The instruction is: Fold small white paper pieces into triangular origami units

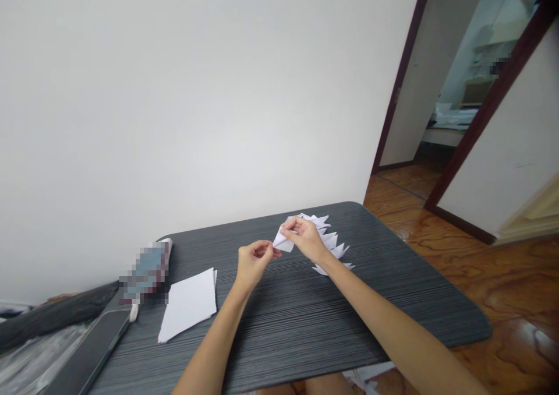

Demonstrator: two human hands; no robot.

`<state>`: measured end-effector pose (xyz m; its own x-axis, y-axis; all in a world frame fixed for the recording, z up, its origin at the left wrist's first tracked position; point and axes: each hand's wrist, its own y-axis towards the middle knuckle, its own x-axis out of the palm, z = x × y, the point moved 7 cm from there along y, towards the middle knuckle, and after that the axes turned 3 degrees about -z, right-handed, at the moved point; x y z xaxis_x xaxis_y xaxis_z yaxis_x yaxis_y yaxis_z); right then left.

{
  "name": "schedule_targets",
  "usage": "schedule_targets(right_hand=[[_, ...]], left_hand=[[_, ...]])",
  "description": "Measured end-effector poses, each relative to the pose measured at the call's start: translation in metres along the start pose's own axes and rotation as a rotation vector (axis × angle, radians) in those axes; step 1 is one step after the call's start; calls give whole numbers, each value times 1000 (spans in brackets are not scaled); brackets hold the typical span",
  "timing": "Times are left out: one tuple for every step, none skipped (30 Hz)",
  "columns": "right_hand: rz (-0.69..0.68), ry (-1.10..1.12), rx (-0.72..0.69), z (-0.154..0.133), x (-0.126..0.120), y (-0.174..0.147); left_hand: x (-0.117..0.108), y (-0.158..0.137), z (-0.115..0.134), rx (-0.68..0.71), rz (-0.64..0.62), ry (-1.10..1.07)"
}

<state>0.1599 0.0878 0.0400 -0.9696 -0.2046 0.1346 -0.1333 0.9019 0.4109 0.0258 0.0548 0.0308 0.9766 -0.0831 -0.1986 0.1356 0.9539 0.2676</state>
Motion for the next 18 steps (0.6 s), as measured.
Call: schedule_targets(right_hand=[[-13, -9, -12, 0, 1, 0], [-23, -18, -22, 1, 3, -1], [-31, -26, -28, 2, 4, -1], [-36, -34, -30, 2, 5, -2], [-36, -42, -29, 3, 5, -2], [-29, -49, -26, 4, 5, -2], [-13, -52, -23, 4, 4, -1], [8, -52, -18, 4, 2, -1], [31, -46, -13, 4, -1, -1], [53, -39, -7, 4, -3, 0], [67, -30, 0, 3, -4, 0], [71, -22, 7, 3, -5, 1], [66, -14, 13, 4, -5, 1], [59, -7, 16, 4, -4, 1], [53, -2, 16, 4, -3, 0], [49, -1, 13, 5, -3, 0], [48, 0, 9, 5, -2, 0], [48, -2, 4, 6, -2, 0]], left_hand=[[-1, 0, 0, 21, -5, 75], [-1, 1, 1, 55, -9, 166], [-2, 1, 2, 96, -10, 267], [-3, 2, 4, 138, -8, 366], [-4, 2, 4, 174, -3, 448], [-5, 2, 5, 198, 1, 495], [-7, 3, 5, 213, 6, 502], [-8, 3, 6, 220, 6, 475], [-9, 3, 6, 222, -1, 427], [-8, 3, 7, 221, -13, 367], [-7, 3, 8, 219, -32, 309], [-5, 2, 9, 217, -55, 259], [-2, 2, 10, 216, -78, 220], [0, 1, 10, 215, -97, 191], [3, 0, 10, 214, -108, 170], [4, -1, 9, 213, -109, 156], [5, -2, 7, 210, -101, 147], [6, -2, 5, 206, -87, 139]])
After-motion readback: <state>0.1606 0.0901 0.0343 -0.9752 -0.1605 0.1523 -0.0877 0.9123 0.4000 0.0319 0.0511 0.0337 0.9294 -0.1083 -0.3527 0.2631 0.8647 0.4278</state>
